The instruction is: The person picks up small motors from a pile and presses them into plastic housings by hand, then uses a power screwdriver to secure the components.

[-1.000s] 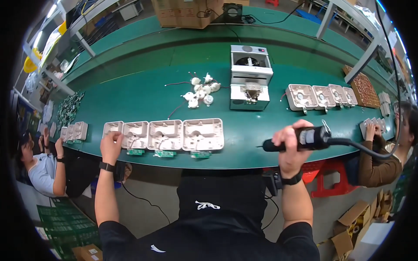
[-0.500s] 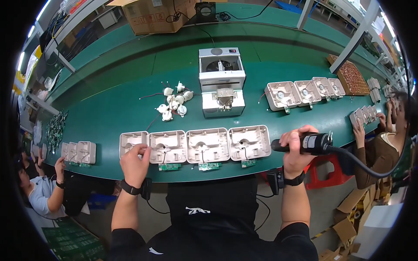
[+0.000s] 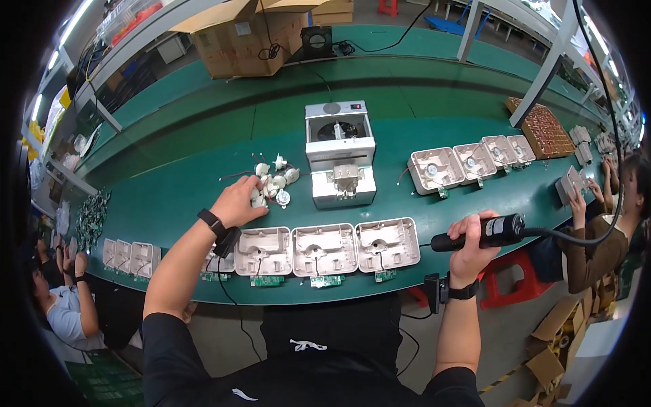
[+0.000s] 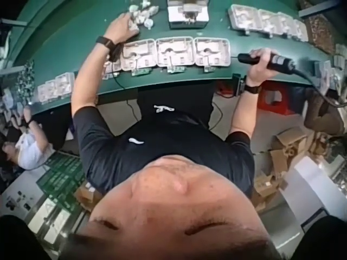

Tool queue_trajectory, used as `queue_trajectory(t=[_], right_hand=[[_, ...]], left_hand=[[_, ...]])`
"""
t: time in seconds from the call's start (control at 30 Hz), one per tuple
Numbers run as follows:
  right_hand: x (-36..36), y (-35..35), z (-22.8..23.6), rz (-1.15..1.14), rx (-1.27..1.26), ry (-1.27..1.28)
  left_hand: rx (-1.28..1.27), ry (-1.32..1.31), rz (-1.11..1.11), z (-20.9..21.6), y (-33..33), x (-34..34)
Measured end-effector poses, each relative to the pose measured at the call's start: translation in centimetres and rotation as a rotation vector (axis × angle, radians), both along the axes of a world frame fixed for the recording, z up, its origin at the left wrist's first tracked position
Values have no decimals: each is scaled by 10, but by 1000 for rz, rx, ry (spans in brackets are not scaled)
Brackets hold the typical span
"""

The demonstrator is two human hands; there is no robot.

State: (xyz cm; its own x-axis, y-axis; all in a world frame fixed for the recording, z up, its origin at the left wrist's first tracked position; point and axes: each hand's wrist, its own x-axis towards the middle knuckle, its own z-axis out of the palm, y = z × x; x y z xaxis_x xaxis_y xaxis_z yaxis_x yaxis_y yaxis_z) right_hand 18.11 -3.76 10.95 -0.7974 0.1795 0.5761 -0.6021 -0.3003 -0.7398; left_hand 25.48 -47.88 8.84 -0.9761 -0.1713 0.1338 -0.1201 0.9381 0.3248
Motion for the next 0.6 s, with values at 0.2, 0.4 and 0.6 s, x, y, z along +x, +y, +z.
queue_trajectory(t=[0.2, 0.4, 0.6], right_hand=[[11, -2, 2, -29, -65, 25], [7, -4, 3, -16, -49, 22], [4, -7, 9, -12, 32, 39]], left_hand=[[805, -151, 70, 8, -61, -7], [1289, 58, 109, 50, -79, -11], [711, 96, 170, 77, -52, -36]])
